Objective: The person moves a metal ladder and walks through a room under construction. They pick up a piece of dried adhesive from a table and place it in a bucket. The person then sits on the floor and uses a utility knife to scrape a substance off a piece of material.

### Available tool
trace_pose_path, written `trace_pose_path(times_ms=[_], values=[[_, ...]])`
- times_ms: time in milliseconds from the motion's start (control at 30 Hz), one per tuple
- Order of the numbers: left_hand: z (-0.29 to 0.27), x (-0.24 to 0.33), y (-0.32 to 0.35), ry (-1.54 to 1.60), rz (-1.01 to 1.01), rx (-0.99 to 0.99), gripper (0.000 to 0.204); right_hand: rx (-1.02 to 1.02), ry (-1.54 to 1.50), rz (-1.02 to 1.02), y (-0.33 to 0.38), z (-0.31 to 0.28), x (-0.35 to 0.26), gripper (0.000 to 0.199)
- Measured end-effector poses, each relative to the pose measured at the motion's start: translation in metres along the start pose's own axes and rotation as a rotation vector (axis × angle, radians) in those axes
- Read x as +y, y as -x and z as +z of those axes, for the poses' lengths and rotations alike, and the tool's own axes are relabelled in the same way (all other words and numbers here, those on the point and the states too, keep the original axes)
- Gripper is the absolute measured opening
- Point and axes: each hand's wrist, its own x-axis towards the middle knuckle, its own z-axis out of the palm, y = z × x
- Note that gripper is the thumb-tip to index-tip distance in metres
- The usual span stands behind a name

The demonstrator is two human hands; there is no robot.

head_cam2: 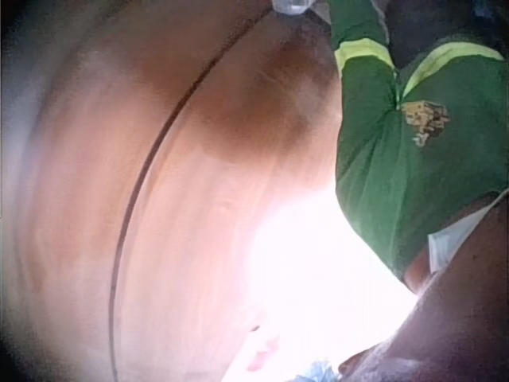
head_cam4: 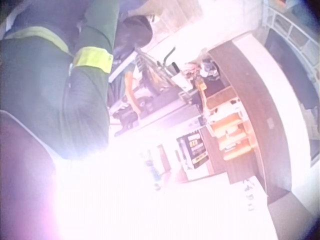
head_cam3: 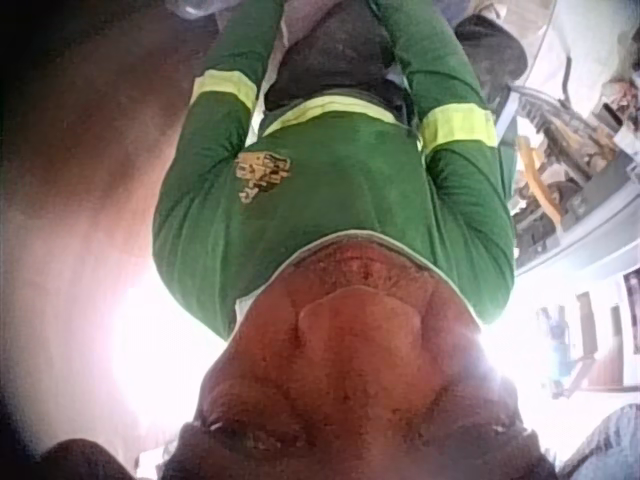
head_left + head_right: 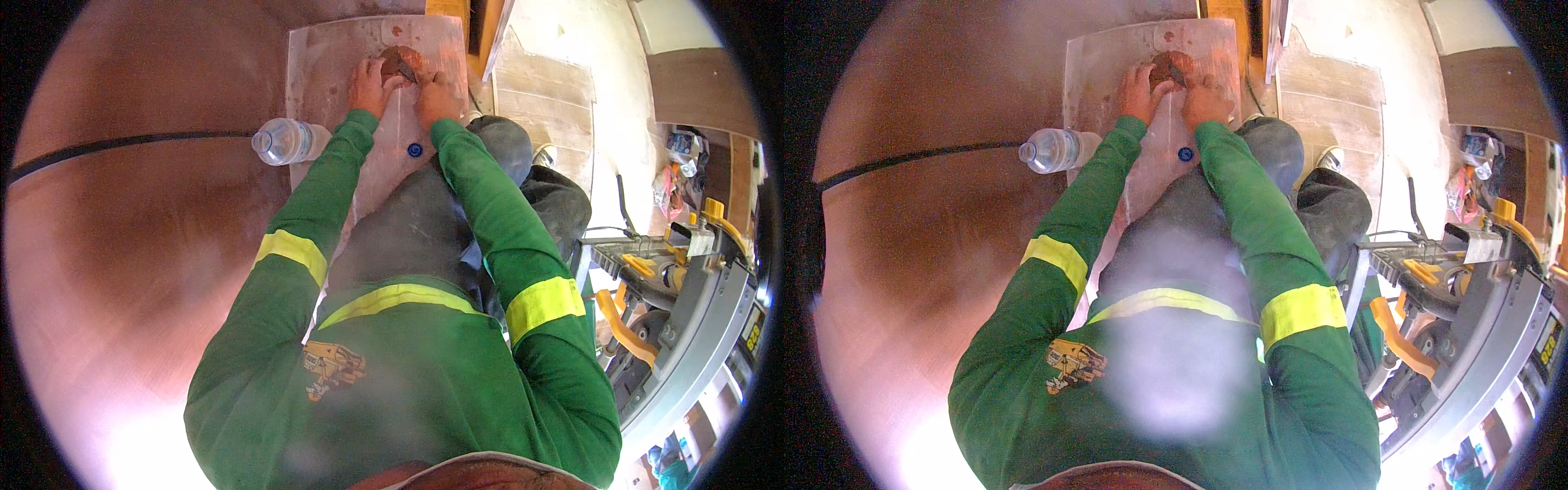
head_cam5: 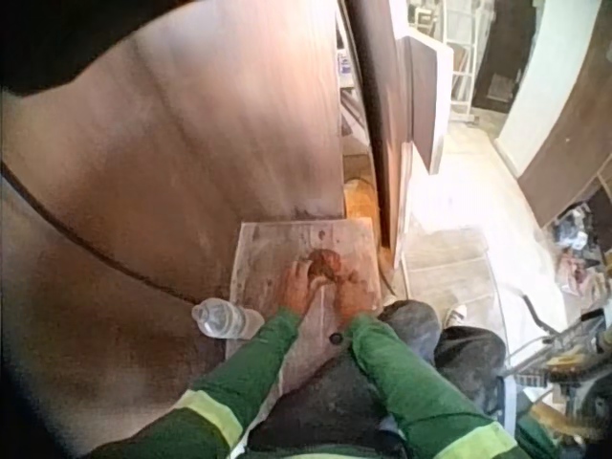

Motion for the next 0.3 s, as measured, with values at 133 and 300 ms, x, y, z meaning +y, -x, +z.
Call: trace_pose_path(times_ms=[133,300], values=[[0.007,-0.002,-0.01,-0.039,0.001,0.003,0.058,0.014,-0.015,-0.021,-0.006,0.003,0.011,0.056],[0.005,-0.001,-0.02,-0.203,0.068,-0.135,0.057,-0.011,-0.017,-0.068,-0.014,0.004,0.018,0.062]])
